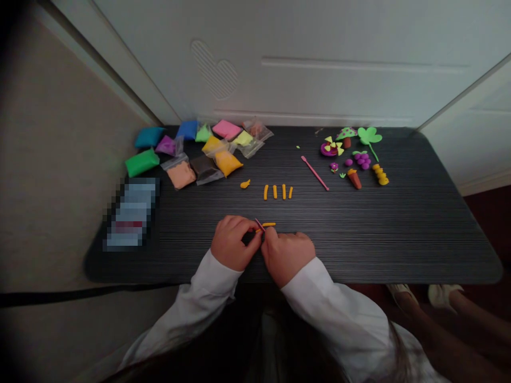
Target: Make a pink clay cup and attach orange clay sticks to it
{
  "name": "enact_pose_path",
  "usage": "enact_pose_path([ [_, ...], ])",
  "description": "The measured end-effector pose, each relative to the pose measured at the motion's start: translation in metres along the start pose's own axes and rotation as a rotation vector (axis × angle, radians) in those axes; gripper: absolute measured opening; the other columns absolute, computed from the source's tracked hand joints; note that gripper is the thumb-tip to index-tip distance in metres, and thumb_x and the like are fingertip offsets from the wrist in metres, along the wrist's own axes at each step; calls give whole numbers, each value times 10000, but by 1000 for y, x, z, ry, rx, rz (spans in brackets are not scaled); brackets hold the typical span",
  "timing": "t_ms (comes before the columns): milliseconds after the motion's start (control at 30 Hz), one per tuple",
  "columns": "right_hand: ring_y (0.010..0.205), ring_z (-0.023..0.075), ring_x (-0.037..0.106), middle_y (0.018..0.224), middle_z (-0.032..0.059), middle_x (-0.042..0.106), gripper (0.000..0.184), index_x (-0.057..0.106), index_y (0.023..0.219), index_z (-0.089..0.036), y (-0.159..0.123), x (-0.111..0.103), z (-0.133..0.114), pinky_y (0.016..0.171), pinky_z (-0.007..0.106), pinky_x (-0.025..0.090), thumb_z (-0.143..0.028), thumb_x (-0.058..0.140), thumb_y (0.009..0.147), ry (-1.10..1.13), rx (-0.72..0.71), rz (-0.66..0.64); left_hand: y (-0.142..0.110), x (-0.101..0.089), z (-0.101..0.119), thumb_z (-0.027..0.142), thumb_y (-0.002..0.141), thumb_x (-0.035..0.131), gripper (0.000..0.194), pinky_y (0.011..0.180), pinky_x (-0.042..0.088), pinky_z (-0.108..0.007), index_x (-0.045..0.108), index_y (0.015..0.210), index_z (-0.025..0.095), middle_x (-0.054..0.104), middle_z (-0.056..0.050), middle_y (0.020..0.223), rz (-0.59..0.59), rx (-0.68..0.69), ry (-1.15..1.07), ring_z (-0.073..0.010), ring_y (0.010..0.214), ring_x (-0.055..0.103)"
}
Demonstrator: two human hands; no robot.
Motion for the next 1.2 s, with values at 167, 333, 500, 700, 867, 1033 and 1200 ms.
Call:
enact_pose_path([
  [167, 424, 146, 546, 527, 1, 648, 197, 505, 654, -205, -11, 2, 3, 514, 293, 161, -246, 401, 816, 16, -13, -26, 0, -7, -6, 242, 743, 534, 90, 722, 425, -331, 590, 704, 182, 637, -27, 723, 55, -41, -111, -168, 737, 550],
  [333, 418, 125, 507, 499, -7, 623, 219, 498, 627, -193, -17, 2, 5, 538, 287, 191, -249, 402, 816, 77, -14, 41, -2, -14, -19, 229, 721, 580, 62, 696, 476, -286, 604, 760, 187, 640, -5, 727, 195, -163, -302, -130, 693, 576],
  [500, 496, 121, 523, 546, -7, 612, 236, 558, 686, -192, -23, 3, 16, 569, 267, 271, -260, 394, 841, 277, -47, 103, -2, -14, -35, 250, 717, 598, 217, 689, 512, -262, 615, 923, 182, 664, -12, 771, 208, -302, -460, -117, 680, 616],
  [700, 537, 125, 563, 675, 8, 640, 240, 569, 940, -194, -24, 15, 85, 536, 236, 373, -338, 403, 844, 490, 227, 204, 29, -42, -26, 259, 748, 577, 130, 728, 506, -290, 665, 835, 220, 692, -12, 806, 273, -108, -216, -141, 743, 626],
  [867, 554, 140, 555, 648, 7, 606, 245, 587, 800, -206, -24, 20, 132, 523, 252, 381, -397, 434, 802, 434, 380, 252, 72, -34, -32, 235, 768, 549, 142, 778, 476, -346, 676, 821, 199, 688, -47, 851, 184, 41, 100, -185, 838, 611],
  [1033, 591, 141, 553, 686, 22, 601, 229, 598, 780, -197, -23, 20, 139, 566, 268, 403, -379, 460, 791, 474, 323, 295, 84, -13, -50, 252, 784, 520, 181, 713, 479, -333, 691, 803, 197, 692, -57, 808, 95, 20, 172, -201, 782, 614],
  [1200, 597, 139, 548, 682, 22, 598, 221, 611, 795, -194, -22, 21, 138, 573, 270, 407, -367, 475, 793, 444, 264, 282, 91, -11, -51, 226, 757, 543, 145, 720, 464, -331, 688, 750, 214, 696, -40, 787, 8, 17, 204, -199, 773, 609],
])
Point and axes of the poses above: each hand's wrist, its own y-axis towards the middle knuckle, its own x-axis out of the palm, z = x × y, the point moved 6 cm from there along y, towards the middle knuckle
